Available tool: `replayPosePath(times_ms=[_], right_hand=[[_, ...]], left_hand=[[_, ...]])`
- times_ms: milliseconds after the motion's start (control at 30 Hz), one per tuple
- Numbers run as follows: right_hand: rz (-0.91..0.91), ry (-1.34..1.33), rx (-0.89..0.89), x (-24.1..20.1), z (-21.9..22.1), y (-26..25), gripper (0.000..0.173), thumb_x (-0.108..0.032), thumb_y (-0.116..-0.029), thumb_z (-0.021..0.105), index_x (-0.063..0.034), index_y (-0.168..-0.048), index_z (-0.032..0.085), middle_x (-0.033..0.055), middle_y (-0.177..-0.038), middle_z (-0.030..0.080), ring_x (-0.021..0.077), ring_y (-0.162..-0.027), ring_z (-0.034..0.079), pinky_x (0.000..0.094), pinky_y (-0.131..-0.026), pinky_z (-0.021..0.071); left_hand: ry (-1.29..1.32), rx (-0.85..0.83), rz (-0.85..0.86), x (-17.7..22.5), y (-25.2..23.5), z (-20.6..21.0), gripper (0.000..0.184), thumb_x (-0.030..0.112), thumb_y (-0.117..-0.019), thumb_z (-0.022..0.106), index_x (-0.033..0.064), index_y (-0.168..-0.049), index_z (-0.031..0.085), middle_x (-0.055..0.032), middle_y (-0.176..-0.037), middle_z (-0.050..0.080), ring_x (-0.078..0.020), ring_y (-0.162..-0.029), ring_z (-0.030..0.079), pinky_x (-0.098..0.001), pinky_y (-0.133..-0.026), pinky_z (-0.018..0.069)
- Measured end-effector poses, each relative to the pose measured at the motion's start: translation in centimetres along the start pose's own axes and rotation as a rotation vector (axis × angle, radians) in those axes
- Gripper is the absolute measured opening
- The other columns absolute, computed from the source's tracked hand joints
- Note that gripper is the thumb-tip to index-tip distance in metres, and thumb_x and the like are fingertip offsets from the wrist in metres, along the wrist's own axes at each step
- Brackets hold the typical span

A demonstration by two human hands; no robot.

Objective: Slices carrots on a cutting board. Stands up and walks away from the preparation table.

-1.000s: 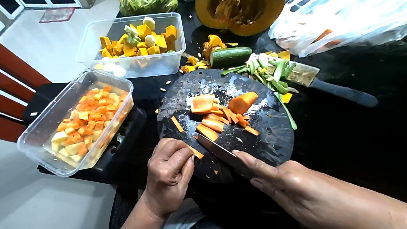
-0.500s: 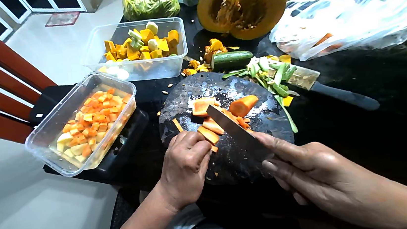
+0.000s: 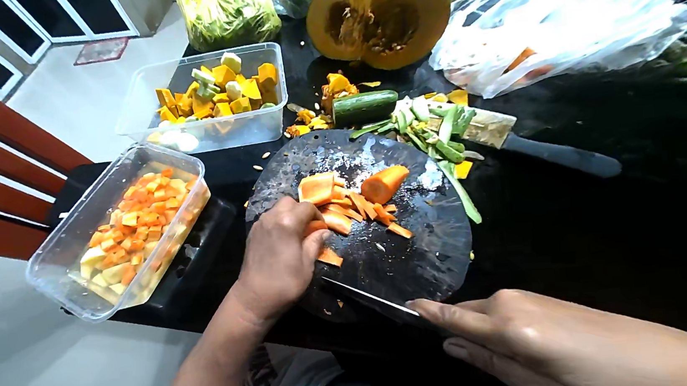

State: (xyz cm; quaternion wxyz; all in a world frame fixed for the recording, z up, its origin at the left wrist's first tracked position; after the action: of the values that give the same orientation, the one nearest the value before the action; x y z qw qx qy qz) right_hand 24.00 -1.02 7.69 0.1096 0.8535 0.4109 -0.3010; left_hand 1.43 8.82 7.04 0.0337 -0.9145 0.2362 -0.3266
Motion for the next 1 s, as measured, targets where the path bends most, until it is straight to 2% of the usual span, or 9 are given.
replayPosePath(times_ms=[100,167,200,267,367,467,567,700,1000], right_hand=[[0.014,0.065,0.088,0.4,0.5,-1.9,0.036,-0.021,-0.1009,0.045,-0.0004,-0.124,0.064,0.001,-0.058,0.05,0.0161,-0.046,0.053,0.0324,-0.041,0.0434],[0.075,0.087,0.107,1.2,0.0,-2.9,0.036,-0.022,-0.102,0.043,-0.0031,-0.125,0.063,-0.0021,-0.056,0.047,0.0126,-0.045,0.049,0.0299,-0.041,0.0411],[0.103,0.094,0.113,1.6,-0.3,-3.2,0.038,-0.022,-0.1023,0.042,-0.0029,-0.128,0.064,-0.0027,-0.056,0.046,0.0115,-0.045,0.048,0.029,-0.041,0.0404],[0.14,0.118,0.13,2.2,-0.8,-3.5,0.042,-0.023,-0.1023,0.041,-0.0031,-0.132,0.063,-0.0029,-0.057,0.048,0.0108,-0.048,0.049,0.0286,-0.043,0.0414],[0.127,0.134,0.178,1.9,-0.9,-3.6,0.047,-0.022,-0.1018,0.041,-0.0004,-0.139,0.059,-0.0022,-0.058,0.051,0.0102,-0.048,0.05,0.0276,-0.044,0.044],[0.058,0.149,0.238,1.1,-0.4,-3.5,0.049,-0.021,-0.101,0.043,0.0025,-0.142,0.056,-0.0007,-0.059,0.053,0.0113,-0.047,0.05,0.0275,-0.044,0.0438],[0.005,0.175,0.251,0.3,0.1,-3.1,0.048,-0.021,-0.1034,0.041,0.0034,-0.142,0.055,0.0013,-0.061,0.054,0.0139,-0.048,0.051,0.0281,-0.043,0.0426],[-0.004,0.215,0.212,-0.4,0.5,-3.0,0.046,-0.018,-0.1032,0.042,0.0045,-0.141,0.056,0.0041,-0.062,0.056,0.0174,-0.046,0.052,0.0307,-0.041,0.0431],[-0.001,0.255,0.159,-0.6,1.1,-3.6,0.046,-0.015,-0.1017,0.042,0.0061,-0.141,0.055,0.0036,-0.06,0.054,0.0173,-0.044,0.05,0.0303,-0.04,0.0416]], left_hand=[[0.181,0.137,0.044,-0.8,0.9,-2.0,0.008,0.008,-0.0909,0.068,0.0073,-0.096,0.075,-0.001,-0.095,0.066,-0.0059,-0.086,0.064,-0.0211,-0.074,0.0549],[0.318,0.172,0.051,-1.2,2.1,-2.7,0.016,0.005,-0.0913,0.063,0.0057,-0.102,0.075,-0.0007,-0.102,0.066,-0.0038,-0.089,0.065,-0.0175,-0.074,0.0567],[0.366,0.176,0.072,-1.2,2.7,-2.7,0.019,0.003,-0.0905,0.062,0.0044,-0.103,0.075,-0.0011,-0.103,0.066,-0.0042,-0.089,0.065,-0.0182,-0.075,0.0577],[0.411,0.183,0.17,-1.2,3.7,-2.1,0.016,0.001,-0.0915,0.065,0.0024,-0.102,0.076,-0.0029,-0.103,0.071,-0.0076,-0.097,0.068,-0.0238,-0.087,0.0593],[0.235,0.152,0.34,-1.3,4.3,-0.1,0.017,0.01,-0.0992,0.062,0.0087,-0.099,0.079,-0.0018,-0.107,0.076,-0.0137,-0.112,0.065,-0.0336,-0.102,0.0479],[0.118,0.079,0.375,-2.0,4.7,0.6,0.023,0.016,-0.1022,0.056,0.018,-0.105,0.079,-0.0025,-0.121,0.073,-0.0206,-0.127,0.058,-0.0433,-0.109,0.0405],[0.098,0.136,0.311,-2.5,5.3,-0.2,0.02,0.019,-0.0997,0.063,0.0143,-0.111,0.079,-0.0062,-0.121,0.069,-0.02,-0.121,0.057,-0.0408,-0.105,0.0434],[0.08,0.263,0.256,-2.8,6.3,-0.3,0.016,0.02,-0.0982,0.066,0.0099,-0.098,0.078,-0.0045,-0.098,0.068,-0.0125,-0.099,0.059,-0.0275,-0.09,0.0468],[0.063,0.296,0.244,-2.3,6.7,0.7,0.018,0.019,-0.1005,0.063,0.0098,-0.099,0.079,-0.0047,-0.096,0.07,-0.0141,-0.094,0.061,-0.0311,-0.085,0.0457]])
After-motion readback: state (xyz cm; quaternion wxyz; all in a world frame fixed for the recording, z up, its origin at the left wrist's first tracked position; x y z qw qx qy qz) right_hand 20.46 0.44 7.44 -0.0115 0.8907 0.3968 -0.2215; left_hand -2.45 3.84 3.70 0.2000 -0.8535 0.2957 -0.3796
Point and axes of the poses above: each hand's wrist, its own y-axis away from the middle knuckle, its own z-axis out of the palm, x = y × z, the point moved 4 cm from there along -y, towards the middle knuckle
